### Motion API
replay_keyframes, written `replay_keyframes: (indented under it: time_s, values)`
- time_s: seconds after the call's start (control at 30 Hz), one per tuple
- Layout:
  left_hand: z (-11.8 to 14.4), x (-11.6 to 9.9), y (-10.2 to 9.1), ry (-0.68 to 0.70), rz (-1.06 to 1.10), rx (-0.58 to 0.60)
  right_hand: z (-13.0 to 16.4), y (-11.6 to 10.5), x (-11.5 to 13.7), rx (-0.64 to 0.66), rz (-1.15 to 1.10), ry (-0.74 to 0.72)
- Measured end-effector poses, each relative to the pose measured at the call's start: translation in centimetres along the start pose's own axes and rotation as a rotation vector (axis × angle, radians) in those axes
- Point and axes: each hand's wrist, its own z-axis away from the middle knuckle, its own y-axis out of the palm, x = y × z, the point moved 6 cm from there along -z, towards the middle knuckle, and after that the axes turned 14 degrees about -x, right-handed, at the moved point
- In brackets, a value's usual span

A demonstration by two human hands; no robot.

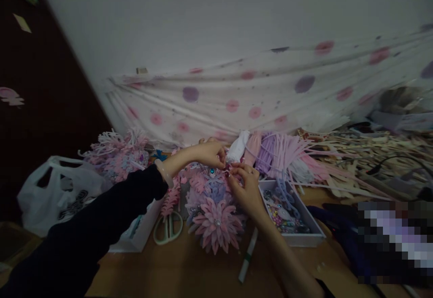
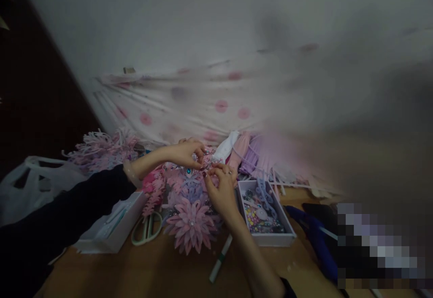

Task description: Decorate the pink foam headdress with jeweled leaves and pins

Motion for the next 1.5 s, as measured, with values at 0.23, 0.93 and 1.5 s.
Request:
replay_keyframes:
  time_s: [0.23, 0.93, 1.5]
  values:
    - [0.3, 0.0, 0.1, -0.021, -0.048, 0.043, 0.0, 0.0, 0.5, 0.037, 0.026, -0.018]
    - [0.3, -0.2, 0.1, 0.011, -0.080, 0.064, 0.4, -0.2, 0.7, 0.041, 0.066, -0.058]
    - [4.9, 4.6, -4.2, -0.268, 0.452, -0.630, -0.6, -1.0, -1.2, -0.122, 0.026, 0.027]
